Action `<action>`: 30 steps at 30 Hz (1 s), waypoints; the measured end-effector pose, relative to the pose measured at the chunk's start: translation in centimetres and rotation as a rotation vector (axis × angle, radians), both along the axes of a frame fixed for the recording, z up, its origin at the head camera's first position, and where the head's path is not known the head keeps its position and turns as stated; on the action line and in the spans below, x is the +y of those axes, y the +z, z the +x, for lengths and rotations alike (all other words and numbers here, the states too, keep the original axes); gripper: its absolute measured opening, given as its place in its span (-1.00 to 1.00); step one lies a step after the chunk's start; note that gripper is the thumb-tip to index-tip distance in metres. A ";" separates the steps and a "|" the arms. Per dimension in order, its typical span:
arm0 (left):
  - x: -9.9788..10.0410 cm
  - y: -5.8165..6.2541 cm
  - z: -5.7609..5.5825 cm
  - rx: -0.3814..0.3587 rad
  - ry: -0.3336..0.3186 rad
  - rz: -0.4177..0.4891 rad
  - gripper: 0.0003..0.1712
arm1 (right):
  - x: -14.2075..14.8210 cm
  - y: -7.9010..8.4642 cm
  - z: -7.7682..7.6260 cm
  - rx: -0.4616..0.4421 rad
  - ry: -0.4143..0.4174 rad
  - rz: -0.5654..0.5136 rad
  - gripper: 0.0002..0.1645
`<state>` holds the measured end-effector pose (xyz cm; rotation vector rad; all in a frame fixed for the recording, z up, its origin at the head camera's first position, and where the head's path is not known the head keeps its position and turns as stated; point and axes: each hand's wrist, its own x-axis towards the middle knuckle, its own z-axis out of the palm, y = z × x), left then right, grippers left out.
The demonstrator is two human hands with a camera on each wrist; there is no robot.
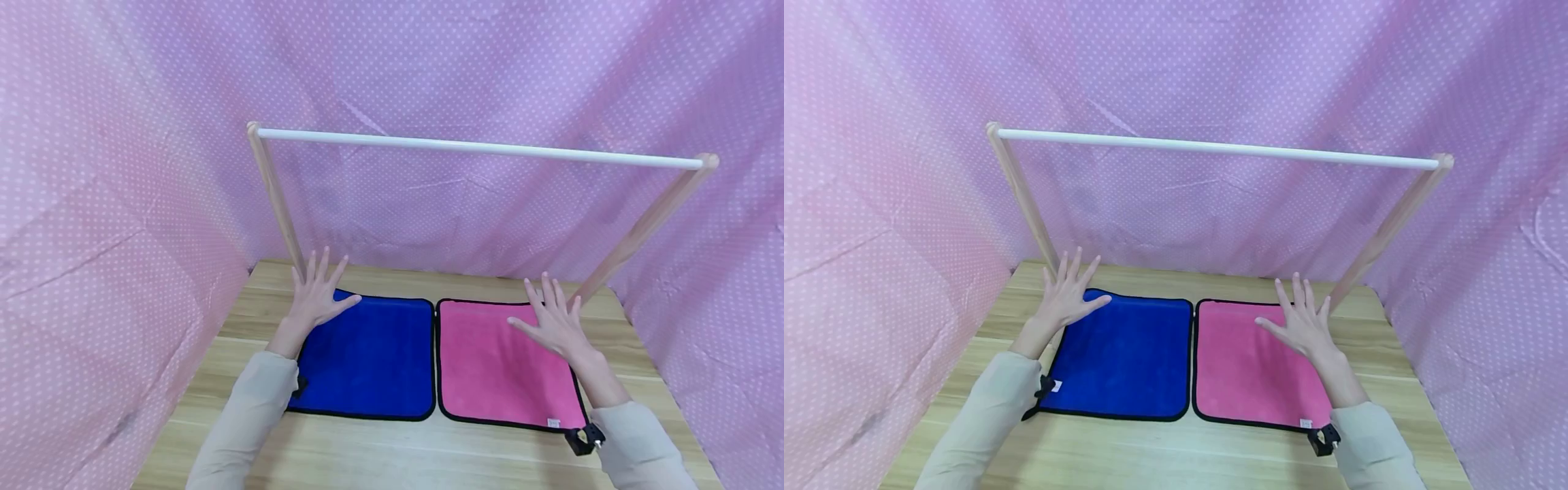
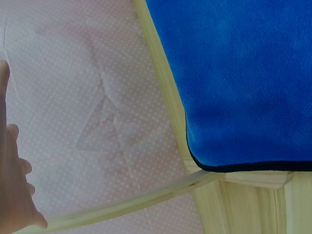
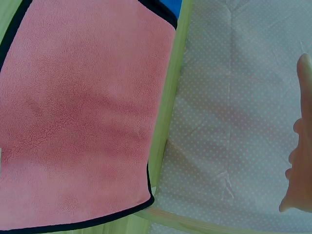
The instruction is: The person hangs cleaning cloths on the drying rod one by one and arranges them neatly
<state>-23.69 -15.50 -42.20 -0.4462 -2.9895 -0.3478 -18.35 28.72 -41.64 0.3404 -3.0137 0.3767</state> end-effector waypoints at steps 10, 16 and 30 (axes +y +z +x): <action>-0.7 0.0 -0.7 0.027 -0.021 -0.001 0.00 | -1.1 0.1 0.3 -0.098 -0.019 -0.135 0.02; -2.1 0.2 -1.0 0.155 -0.015 0.004 -0.04 | -2.6 -0.5 0.3 -0.134 0.001 -0.248 -0.01; -6.3 0.6 -1.4 0.377 0.080 0.153 -0.05 | -7.1 -4.6 -0.4 -0.258 0.138 -0.528 -0.03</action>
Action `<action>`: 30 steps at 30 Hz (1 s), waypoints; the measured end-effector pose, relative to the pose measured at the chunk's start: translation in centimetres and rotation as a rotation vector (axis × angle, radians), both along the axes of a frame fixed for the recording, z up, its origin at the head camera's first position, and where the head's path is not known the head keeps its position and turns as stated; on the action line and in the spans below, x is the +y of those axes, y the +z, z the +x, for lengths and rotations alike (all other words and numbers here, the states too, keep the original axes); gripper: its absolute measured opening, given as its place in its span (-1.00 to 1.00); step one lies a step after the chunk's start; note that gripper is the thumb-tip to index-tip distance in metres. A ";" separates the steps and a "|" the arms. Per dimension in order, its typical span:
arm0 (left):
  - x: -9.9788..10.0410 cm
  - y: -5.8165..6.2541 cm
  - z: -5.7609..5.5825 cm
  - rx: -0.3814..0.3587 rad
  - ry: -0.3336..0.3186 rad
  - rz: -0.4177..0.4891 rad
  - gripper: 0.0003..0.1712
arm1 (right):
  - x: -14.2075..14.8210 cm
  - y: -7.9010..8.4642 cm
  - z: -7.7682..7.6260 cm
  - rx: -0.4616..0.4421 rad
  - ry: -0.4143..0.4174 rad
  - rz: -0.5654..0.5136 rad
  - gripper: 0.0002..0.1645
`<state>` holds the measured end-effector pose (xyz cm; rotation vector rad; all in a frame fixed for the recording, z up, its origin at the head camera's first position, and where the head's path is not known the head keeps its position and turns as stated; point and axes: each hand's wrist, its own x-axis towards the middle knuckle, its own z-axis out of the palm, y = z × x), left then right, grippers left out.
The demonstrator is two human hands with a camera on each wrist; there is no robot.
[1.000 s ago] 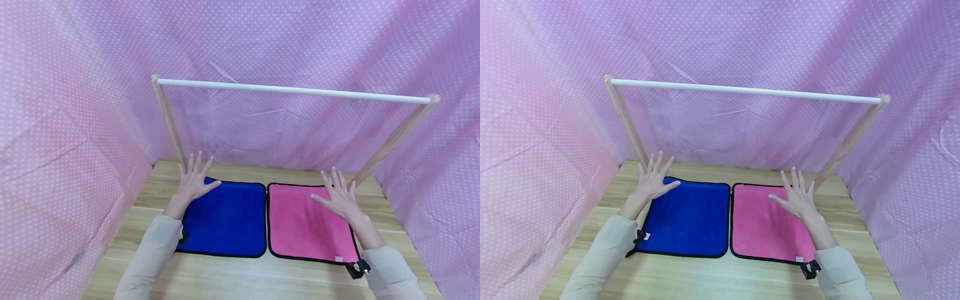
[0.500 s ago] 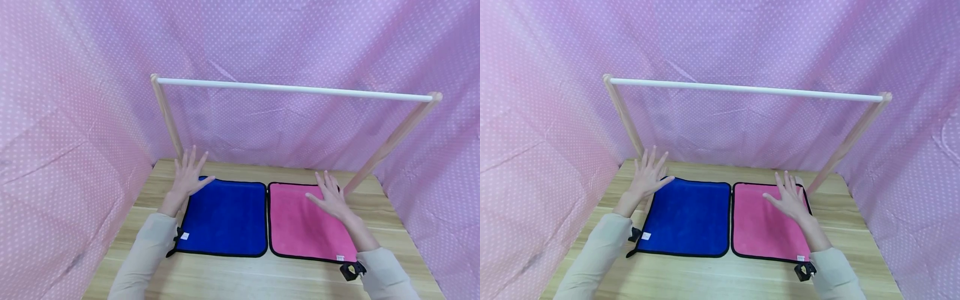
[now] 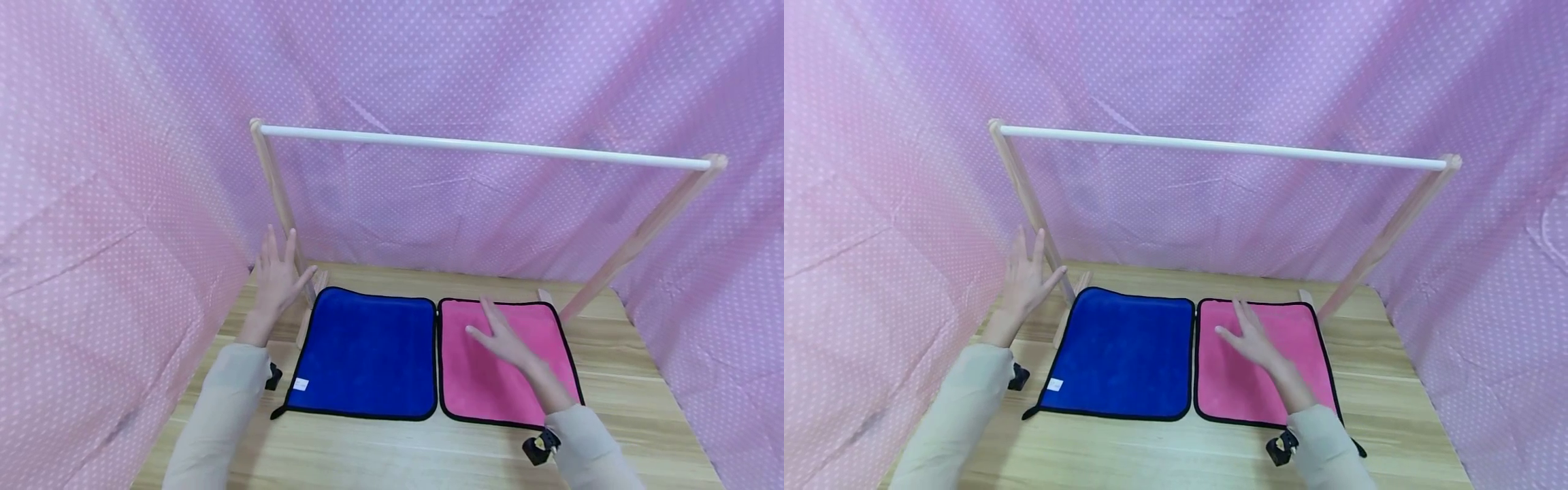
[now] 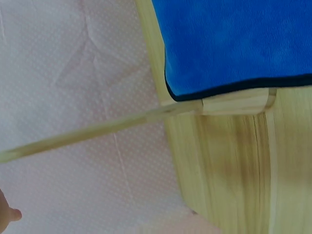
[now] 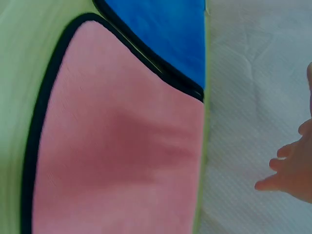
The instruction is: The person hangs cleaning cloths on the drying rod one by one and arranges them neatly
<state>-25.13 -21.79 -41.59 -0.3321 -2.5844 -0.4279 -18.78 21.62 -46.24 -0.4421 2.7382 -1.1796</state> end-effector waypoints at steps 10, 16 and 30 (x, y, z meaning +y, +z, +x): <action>-1.6 0.0 -2.0 0.166 -0.051 0.060 -0.04 | -3.0 -3.1 0.0 -0.097 0.048 -0.177 -0.07; -1.8 0.3 -2.9 -0.015 -0.098 0.200 -0.11 | -4.4 -4.5 0.4 -0.174 0.023 -0.217 -0.09; -1.7 -1.0 -4.4 0.170 -0.257 0.339 -0.19 | -5.9 -7.0 0.6 -0.342 0.052 -0.230 -0.06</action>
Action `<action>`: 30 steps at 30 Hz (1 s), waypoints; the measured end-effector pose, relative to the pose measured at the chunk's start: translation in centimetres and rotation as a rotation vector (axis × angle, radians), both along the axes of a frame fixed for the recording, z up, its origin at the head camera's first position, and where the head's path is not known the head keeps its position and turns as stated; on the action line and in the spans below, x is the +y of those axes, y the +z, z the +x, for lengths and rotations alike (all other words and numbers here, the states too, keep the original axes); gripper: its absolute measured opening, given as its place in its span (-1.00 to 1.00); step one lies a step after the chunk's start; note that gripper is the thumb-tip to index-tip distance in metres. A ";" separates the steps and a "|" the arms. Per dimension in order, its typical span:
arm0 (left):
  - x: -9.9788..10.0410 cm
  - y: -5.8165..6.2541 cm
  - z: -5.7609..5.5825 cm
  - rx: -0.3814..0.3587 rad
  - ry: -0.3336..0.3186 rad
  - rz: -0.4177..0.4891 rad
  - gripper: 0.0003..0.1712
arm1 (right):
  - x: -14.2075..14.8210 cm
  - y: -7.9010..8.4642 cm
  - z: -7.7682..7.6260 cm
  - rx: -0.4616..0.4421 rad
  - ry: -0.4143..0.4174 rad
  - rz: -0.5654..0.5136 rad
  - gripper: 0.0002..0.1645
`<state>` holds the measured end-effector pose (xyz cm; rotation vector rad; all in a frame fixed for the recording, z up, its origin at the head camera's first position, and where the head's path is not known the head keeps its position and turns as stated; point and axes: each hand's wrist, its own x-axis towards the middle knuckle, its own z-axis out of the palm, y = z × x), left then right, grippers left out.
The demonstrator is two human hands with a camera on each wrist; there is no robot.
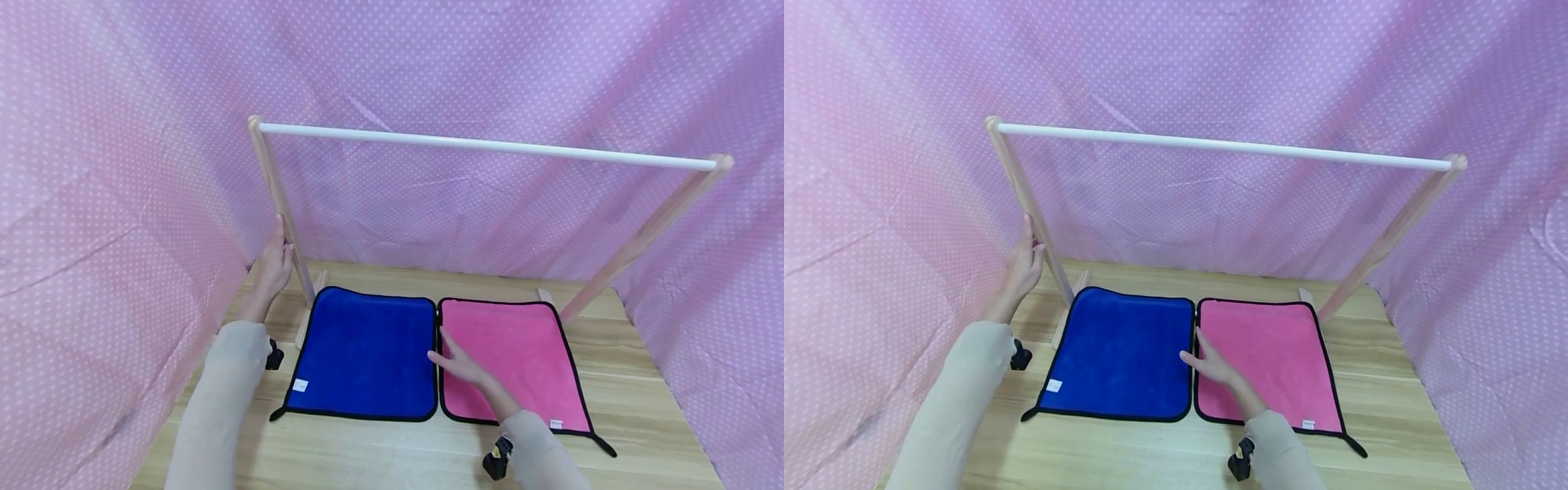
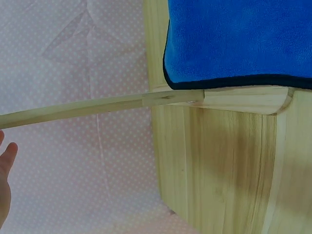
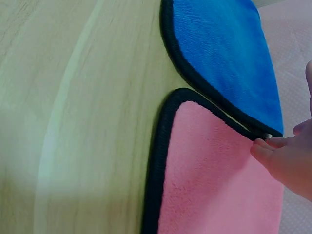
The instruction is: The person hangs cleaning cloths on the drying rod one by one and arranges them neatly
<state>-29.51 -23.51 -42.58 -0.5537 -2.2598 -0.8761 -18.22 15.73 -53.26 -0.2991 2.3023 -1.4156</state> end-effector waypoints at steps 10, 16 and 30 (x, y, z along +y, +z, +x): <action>0.6 0.0 0.0 -0.137 0.012 0.097 -0.32 | -0.2 -1.0 -1.0 0.024 -0.061 0.017 0.00; 0.7 0.0 -0.1 -0.090 -0.013 0.075 -0.32 | -0.6 -1.2 -1.4 0.005 -0.104 0.010 -0.02; 0.5 -0.3 -0.4 -0.060 -0.017 0.068 -0.19 | -2.0 -2.2 -1.8 -0.135 -0.138 -0.108 -0.09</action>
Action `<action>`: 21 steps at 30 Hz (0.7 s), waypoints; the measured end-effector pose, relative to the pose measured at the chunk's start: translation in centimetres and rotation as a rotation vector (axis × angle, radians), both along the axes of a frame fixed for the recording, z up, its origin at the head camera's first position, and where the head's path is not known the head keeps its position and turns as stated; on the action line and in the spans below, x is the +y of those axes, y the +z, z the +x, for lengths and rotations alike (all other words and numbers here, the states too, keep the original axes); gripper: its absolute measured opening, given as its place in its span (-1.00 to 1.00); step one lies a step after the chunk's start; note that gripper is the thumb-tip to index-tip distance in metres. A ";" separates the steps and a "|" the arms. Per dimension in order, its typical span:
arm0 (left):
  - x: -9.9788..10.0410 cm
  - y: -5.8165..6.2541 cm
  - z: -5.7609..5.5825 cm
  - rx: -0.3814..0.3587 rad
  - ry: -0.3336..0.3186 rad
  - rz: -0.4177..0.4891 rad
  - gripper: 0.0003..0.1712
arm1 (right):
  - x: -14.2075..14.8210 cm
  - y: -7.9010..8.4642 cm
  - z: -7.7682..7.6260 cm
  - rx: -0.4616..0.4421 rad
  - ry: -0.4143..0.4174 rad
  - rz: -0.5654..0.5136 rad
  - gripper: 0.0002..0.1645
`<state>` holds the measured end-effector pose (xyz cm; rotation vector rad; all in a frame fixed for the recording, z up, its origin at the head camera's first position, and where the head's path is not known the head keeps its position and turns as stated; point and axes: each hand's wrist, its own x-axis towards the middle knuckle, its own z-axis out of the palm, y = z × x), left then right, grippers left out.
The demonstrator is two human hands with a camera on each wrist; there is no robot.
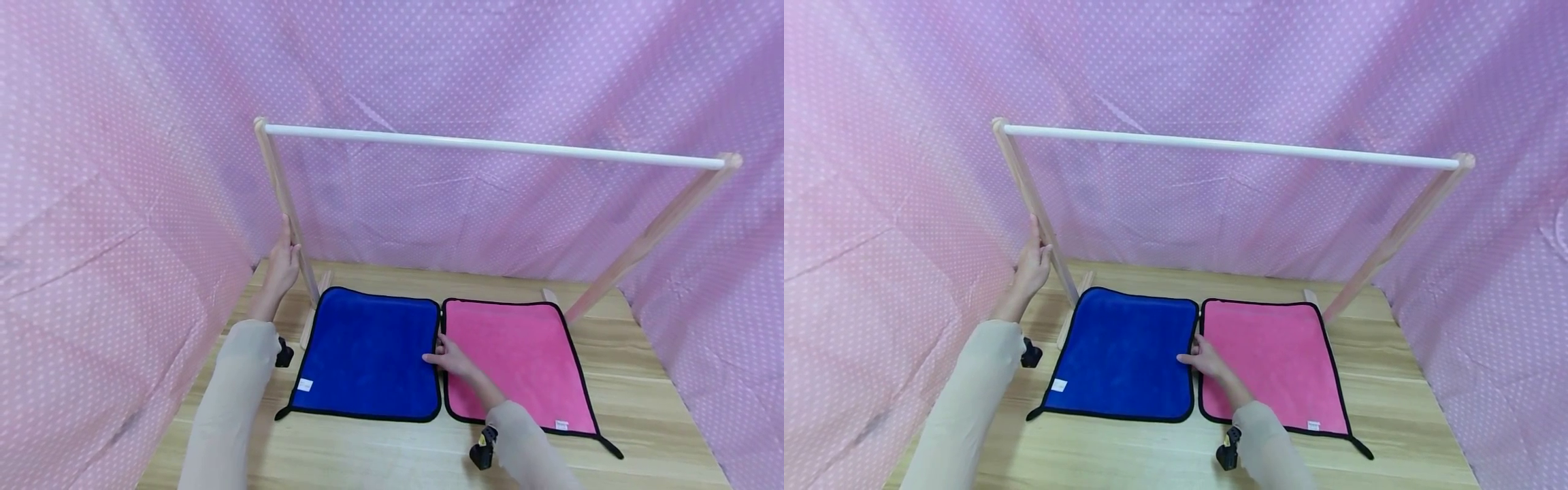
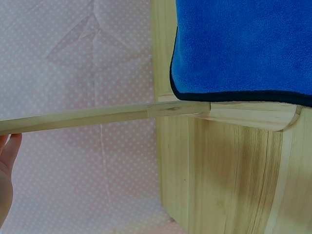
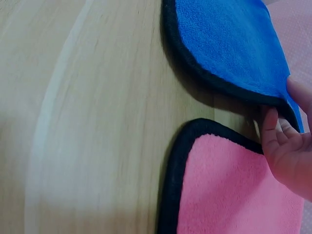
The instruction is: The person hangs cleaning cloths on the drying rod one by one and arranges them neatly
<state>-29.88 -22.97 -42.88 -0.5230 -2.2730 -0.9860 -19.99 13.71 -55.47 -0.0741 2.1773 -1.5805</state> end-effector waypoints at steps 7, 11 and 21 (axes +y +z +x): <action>0.2 -0.1 0.0 0.002 0.003 0.003 -0.13 | -0.8 0.0 0.1 0.009 -0.006 0.055 -0.33; 0.2 -0.1 -0.1 0.028 0.004 -0.003 -0.11 | -0.8 0.0 -0.2 0.039 0.037 0.053 -0.55; 0.0 -0.1 -0.1 0.058 0.020 -0.015 -0.16 | -1.3 2.1 -0.6 0.116 0.140 -0.076 -0.59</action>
